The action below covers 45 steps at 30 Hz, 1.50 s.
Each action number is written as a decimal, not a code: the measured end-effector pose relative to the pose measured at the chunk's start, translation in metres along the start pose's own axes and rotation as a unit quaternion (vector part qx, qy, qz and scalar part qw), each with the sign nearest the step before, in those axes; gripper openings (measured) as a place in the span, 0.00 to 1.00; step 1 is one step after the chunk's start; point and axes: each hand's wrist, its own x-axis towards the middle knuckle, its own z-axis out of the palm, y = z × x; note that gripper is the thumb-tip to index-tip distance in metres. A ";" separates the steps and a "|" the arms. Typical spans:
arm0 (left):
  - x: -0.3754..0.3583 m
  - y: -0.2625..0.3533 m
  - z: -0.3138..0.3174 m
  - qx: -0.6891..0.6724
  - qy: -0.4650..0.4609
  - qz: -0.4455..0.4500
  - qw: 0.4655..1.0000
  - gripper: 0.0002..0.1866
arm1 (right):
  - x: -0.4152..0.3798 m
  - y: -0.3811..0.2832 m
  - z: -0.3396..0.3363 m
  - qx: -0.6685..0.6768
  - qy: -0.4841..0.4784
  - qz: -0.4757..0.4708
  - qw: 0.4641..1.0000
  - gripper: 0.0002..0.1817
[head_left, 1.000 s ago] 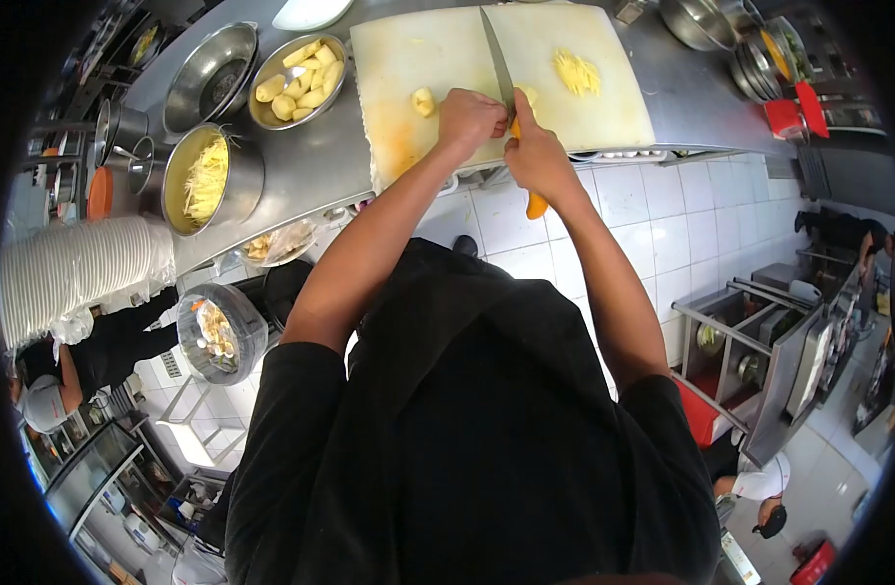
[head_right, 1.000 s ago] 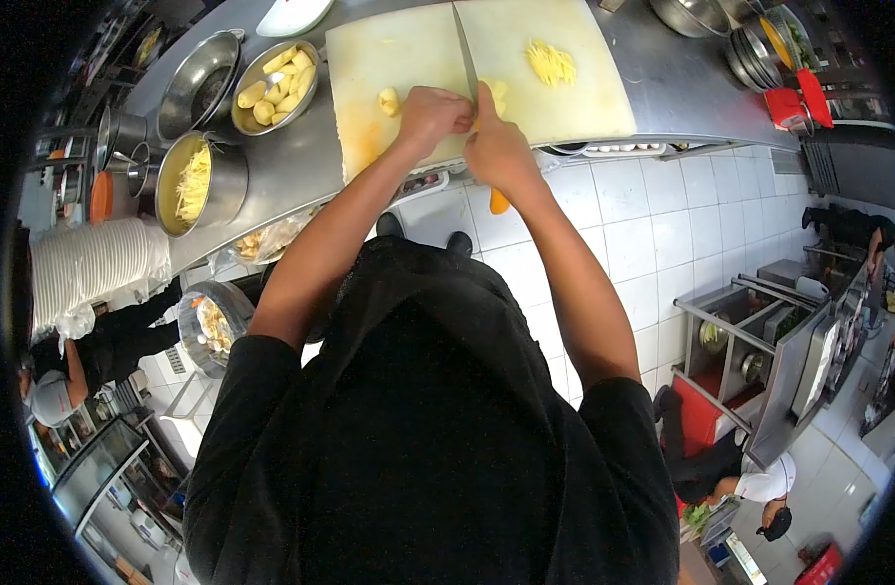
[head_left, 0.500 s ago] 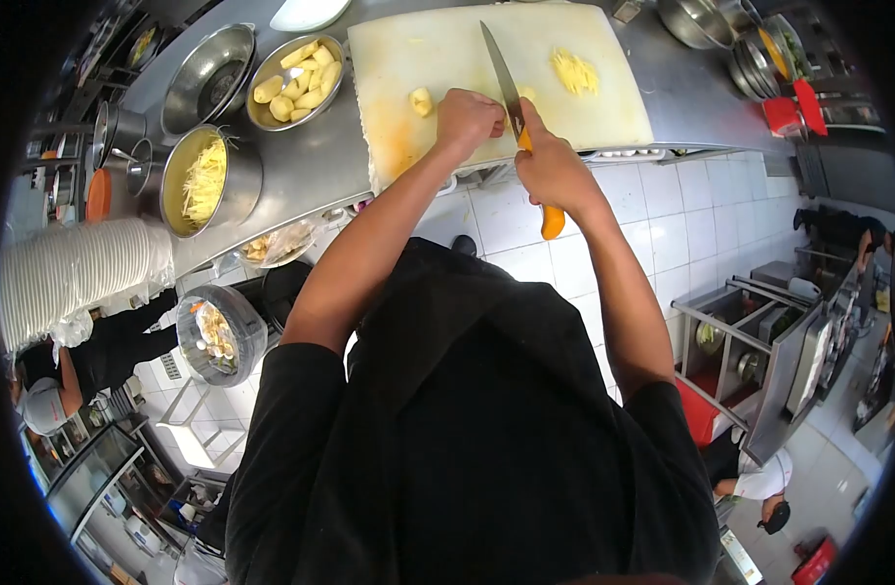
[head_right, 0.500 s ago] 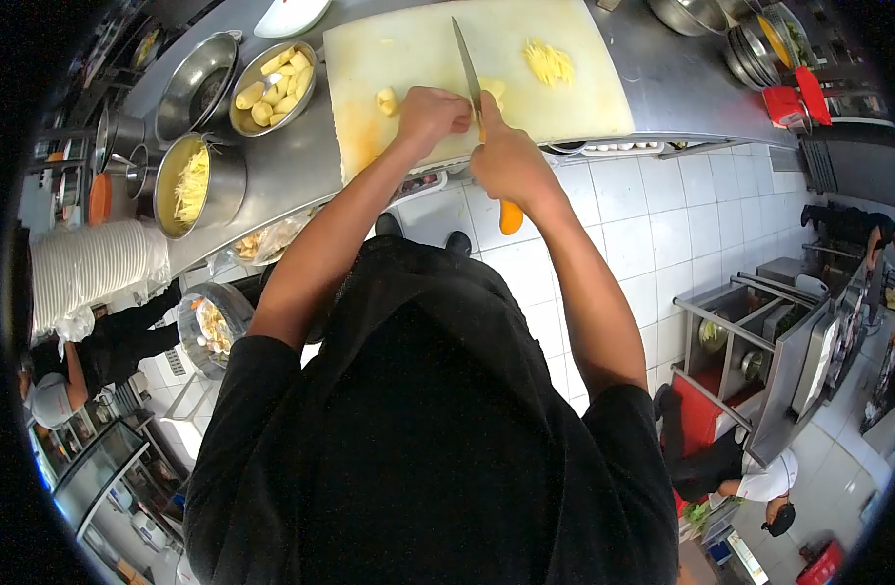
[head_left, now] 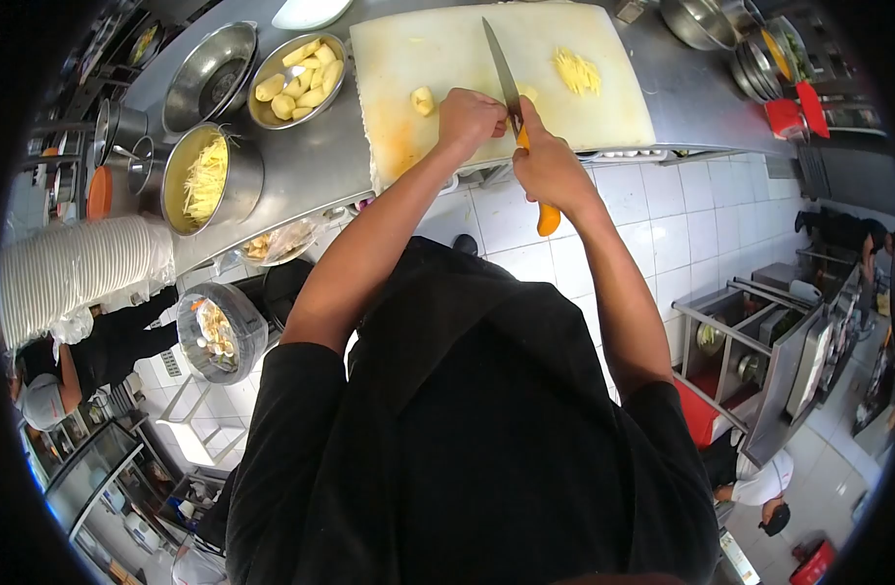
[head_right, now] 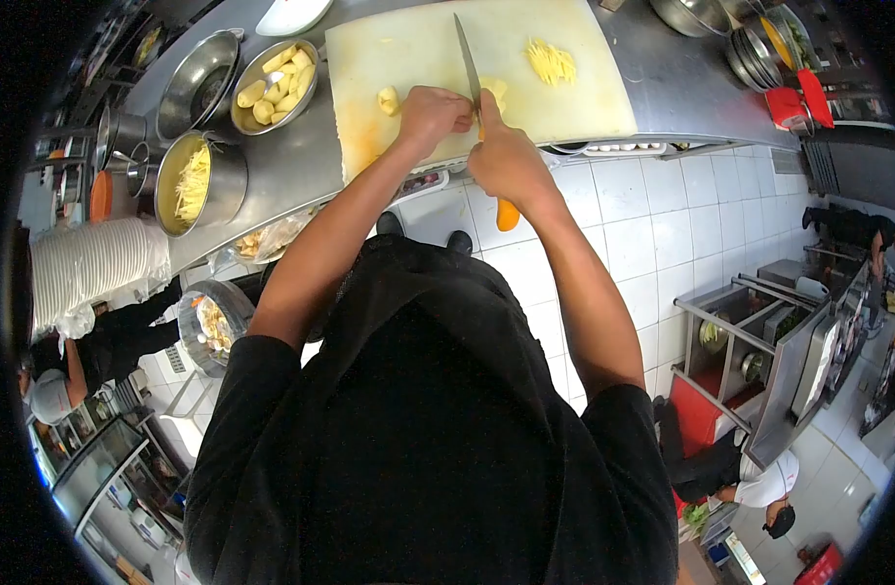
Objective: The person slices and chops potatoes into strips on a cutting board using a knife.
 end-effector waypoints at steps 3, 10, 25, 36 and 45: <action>0.002 -0.002 -0.001 -0.004 0.003 0.005 1.000 0.07 | 0.003 0.002 0.003 -0.009 0.010 -0.007 1.000 0.40; -0.004 0.006 0.002 0.027 0.022 -0.002 0.999 0.07 | 0.012 0.007 0.009 -0.022 0.033 -0.029 0.999 0.41; -0.012 -0.005 0.006 0.259 0.078 0.148 0.951 0.13 | 0.024 0.010 -0.018 0.113 0.054 -0.042 0.991 0.39; -0.017 -0.007 0.003 0.474 0.043 0.390 0.789 0.40 | 0.014 0.024 -0.028 0.207 0.060 -0.027 0.976 0.39; 0.023 0.019 -0.001 0.548 -0.127 0.334 0.756 0.45 | -0.004 0.034 -0.033 0.226 0.071 -0.043 0.971 0.37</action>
